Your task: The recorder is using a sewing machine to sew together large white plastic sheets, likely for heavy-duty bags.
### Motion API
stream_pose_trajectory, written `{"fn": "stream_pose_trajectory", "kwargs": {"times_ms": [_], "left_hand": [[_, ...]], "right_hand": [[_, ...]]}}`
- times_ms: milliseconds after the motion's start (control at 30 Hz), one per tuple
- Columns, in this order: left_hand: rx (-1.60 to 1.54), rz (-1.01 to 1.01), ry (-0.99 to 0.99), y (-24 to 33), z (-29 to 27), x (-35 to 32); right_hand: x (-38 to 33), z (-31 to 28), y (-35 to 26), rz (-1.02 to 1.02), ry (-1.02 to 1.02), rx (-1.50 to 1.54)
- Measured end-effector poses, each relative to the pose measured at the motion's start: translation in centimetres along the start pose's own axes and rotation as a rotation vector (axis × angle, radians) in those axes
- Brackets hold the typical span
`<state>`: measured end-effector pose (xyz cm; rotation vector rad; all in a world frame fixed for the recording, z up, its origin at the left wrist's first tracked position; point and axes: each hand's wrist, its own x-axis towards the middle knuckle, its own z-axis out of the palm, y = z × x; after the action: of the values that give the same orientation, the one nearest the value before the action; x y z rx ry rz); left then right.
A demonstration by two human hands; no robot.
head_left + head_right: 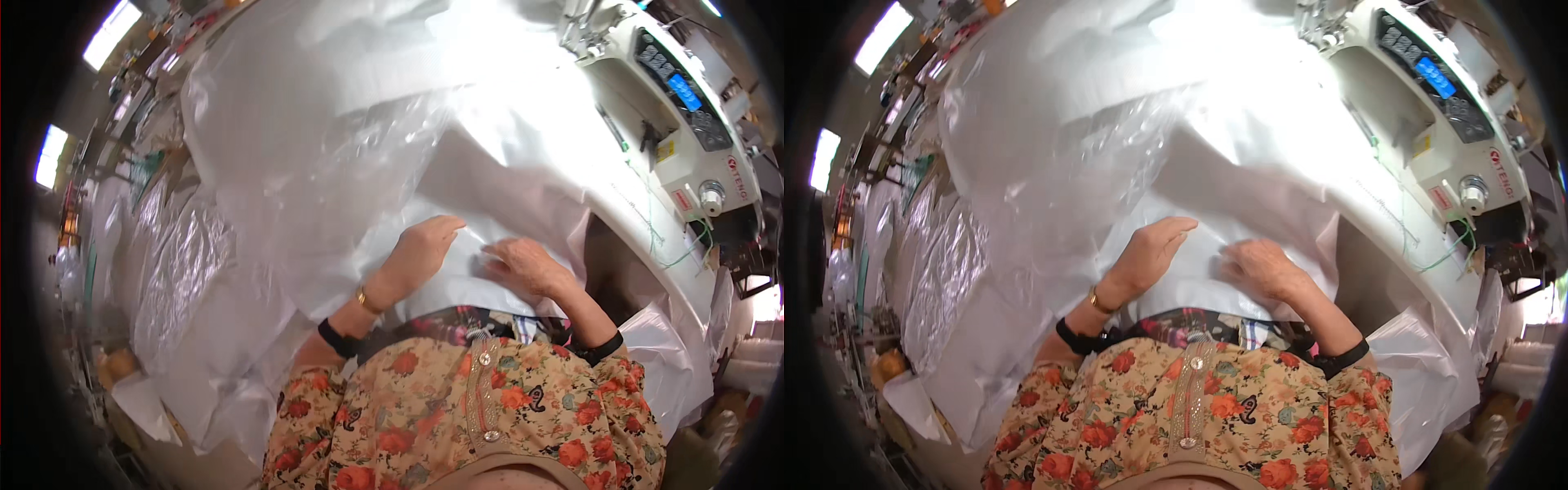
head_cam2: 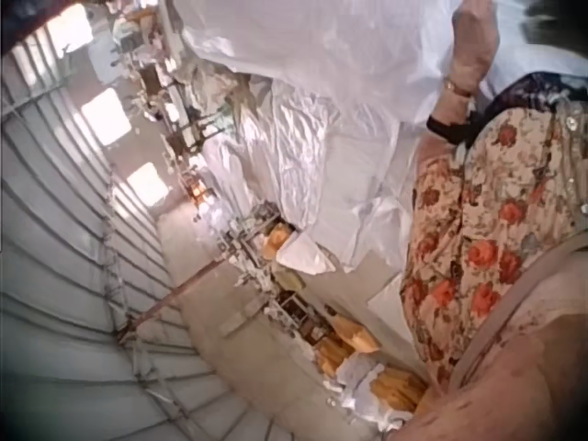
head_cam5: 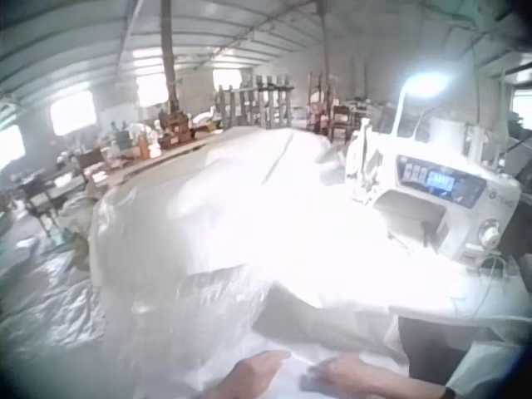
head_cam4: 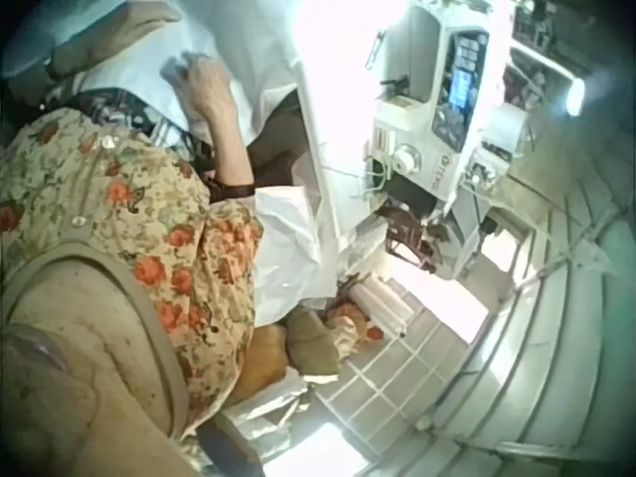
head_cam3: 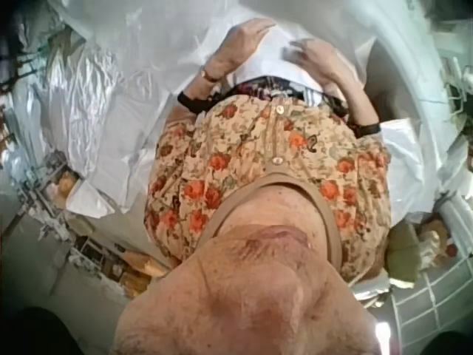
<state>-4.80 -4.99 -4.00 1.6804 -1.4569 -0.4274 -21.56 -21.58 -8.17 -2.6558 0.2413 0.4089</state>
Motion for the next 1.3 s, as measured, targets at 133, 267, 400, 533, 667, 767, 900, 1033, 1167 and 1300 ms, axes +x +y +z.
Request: {"fn": "stream_pose_trajectory", "kwargs": {"times_ms": [133,267,400,533,667,767,900,1033,1167,1300], "left_hand": [[0.305,0.367,0.203,1.1,-0.9,1.9],[0.954,0.114,0.456,-0.6,-3.4,4.1],[1.134,0.018,0.418,-4.6,-9.5,3.9],[1.039,-0.047,0.656,-4.2,-15.0,4.1],[0.947,-0.062,0.661,-0.4,-20.8,6.3],[1.008,-0.013,0.525,2.6,-21.9,6.8],[0.99,0.304,0.536,6.1,-17.2,6.2],[0.754,0.437,0.25,4.4,-7.1,4.8],[1.11,0.07,0.084,-3.5,-3.1,3.7],[1.016,0.041,0.172,-5.9,-8.7,1.4]], "right_hand": [[1.9,-4.7,-0.1,-0.004,0.645,0.691],[4.8,-9.4,-0.2,-0.004,0.983,1.246],[5.8,-12.3,0.8,0.008,0.934,1.674],[8.9,-14.8,2.2,0.176,0.949,1.862],[10.5,-15.0,2.1,0.155,0.873,2.055],[8.8,-11.5,-0.9,-0.142,0.738,1.972],[6.3,-7.3,-4.6,-0.103,0.621,1.9],[7.4,-9.0,-3.3,0.09,1.12,1.71],[7.9,-11.4,-0.3,0.025,1.178,1.85],[7.2,-10.5,-0.1,0.152,0.957,1.837]]}}
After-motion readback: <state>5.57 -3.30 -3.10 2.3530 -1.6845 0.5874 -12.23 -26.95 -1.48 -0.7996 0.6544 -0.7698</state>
